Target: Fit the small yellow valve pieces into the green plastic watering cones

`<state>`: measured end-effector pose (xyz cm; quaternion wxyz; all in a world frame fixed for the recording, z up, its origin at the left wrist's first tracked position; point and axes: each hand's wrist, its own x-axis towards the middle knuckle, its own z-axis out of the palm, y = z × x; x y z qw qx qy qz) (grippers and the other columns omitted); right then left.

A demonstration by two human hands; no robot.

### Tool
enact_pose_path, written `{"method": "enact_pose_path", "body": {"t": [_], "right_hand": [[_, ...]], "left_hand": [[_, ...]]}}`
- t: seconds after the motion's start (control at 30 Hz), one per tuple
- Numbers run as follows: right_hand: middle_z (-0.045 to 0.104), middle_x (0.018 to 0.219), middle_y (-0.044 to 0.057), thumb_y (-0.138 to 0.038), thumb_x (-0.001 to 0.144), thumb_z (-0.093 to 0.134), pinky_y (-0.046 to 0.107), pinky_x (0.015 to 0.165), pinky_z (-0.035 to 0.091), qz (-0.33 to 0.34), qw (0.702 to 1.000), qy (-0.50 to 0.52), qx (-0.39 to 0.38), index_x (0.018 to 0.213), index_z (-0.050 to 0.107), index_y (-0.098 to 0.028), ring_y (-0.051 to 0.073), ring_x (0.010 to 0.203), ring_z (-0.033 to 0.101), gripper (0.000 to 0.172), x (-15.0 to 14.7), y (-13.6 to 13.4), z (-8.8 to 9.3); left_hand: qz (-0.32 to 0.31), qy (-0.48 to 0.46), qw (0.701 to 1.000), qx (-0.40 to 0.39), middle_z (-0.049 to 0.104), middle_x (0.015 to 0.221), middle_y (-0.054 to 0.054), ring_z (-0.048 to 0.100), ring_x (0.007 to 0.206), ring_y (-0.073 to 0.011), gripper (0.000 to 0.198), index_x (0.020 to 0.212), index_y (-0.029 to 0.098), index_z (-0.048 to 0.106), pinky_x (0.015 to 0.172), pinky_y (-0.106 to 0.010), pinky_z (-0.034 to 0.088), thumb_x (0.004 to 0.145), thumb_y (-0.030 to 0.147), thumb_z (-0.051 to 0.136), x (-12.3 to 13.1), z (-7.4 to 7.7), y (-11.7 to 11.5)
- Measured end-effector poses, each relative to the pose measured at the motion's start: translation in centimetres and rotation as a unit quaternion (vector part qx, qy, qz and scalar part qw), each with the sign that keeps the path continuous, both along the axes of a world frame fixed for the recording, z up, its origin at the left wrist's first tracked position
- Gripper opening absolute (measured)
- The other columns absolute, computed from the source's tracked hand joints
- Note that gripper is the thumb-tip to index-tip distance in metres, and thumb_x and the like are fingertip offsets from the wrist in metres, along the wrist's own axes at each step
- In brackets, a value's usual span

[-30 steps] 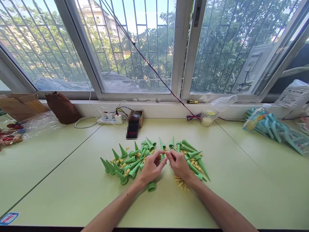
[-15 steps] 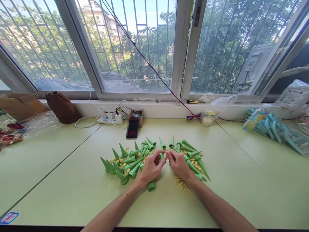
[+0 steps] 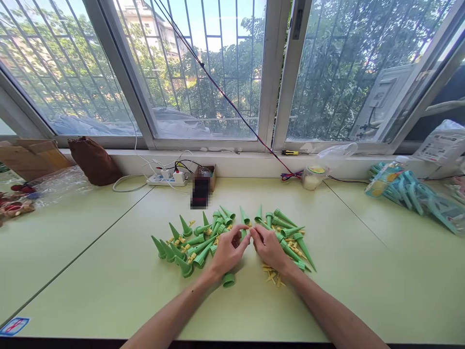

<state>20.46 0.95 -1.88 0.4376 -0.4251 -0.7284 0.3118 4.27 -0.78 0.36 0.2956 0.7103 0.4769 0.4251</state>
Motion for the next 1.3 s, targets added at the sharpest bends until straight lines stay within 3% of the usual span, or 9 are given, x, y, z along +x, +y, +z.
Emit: {"method": "enact_pose_path", "body": {"t": [0.57,1.3], "right_hand": [[0.046,0.063,-0.003,-0.042,0.103,0.038,0.026,0.057,0.029,0.004,1.000,-0.010,-0.001,0.075,0.049,-0.020,0.013,0.058,0.039,0.037,0.05,-0.04,0.25],[0.053,0.064,-0.002,-0.036,0.103,0.042,0.026,0.058,0.030,0.009,0.998,-0.060,0.012,0.073,0.051,-0.020,0.013,0.058,0.044,0.036,0.27,0.07,0.01]], "left_hand": [[-0.007,0.009,1.000,0.007,0.048,0.062,0.005,0.042,0.056,-0.0108,0.028,0.110,0.018,0.067,0.056,-0.023,0.034,0.093,0.038,0.057,-0.17,-0.46,0.29],[-0.032,0.104,0.994,0.018,0.051,0.063,0.004,0.045,0.058,-0.0116,0.026,0.110,0.017,0.066,0.057,-0.023,0.035,0.092,0.029,0.052,-0.20,-0.37,0.36]]}}
